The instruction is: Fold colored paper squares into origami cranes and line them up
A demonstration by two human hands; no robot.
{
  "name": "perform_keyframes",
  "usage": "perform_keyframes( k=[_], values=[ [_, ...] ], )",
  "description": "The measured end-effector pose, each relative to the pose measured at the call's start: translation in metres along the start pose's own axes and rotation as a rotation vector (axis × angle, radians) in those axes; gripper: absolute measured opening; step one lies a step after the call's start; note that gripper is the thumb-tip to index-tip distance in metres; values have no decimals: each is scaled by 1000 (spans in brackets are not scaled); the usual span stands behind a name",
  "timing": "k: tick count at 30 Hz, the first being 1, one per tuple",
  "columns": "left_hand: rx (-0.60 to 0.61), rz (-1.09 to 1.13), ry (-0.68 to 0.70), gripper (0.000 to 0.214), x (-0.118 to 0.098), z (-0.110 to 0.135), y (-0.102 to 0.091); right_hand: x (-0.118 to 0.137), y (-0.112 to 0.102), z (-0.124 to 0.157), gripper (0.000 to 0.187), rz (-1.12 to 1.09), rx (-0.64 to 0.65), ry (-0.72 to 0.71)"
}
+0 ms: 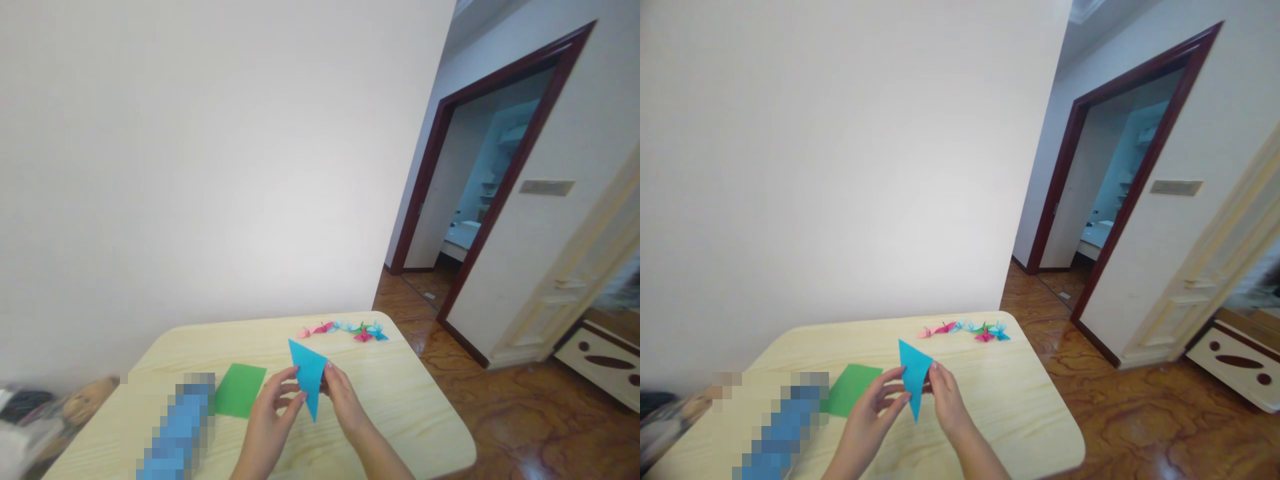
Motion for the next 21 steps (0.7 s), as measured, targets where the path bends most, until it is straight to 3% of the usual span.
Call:
perform_keyframes(
  k=[2, 4, 9, 15, 21],
  values=[
    [-1, -22, 11, 37, -2, 0, 0, 6, 1, 2, 59, -24, 56, 17],
    [-14, -48, 30, 37, -5, 0, -1, 10, 4, 2, 51, -12, 124, 19],
    [-59, -169, 135, 27, -11, -1, -6, 9, 3, -2, 41, 58, 68, 46],
    [-59, -300, 206, 31, -9, 1, -10, 8, -1, -3, 37, 27, 82, 80],
    [-55, -158, 51, 31, -3, -1, -8, 13, 7, 0, 34, 26, 193, 22]
  ],
)
Point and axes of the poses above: each hand's wrist, its own z-axis away from the middle knuckle, its own y-axis out of the palm, x = y × z, the point moved 3 cm from there along -z, towards the middle knuckle, and after that the axes turned 5 degrees about -z, right-handed, at the moved point
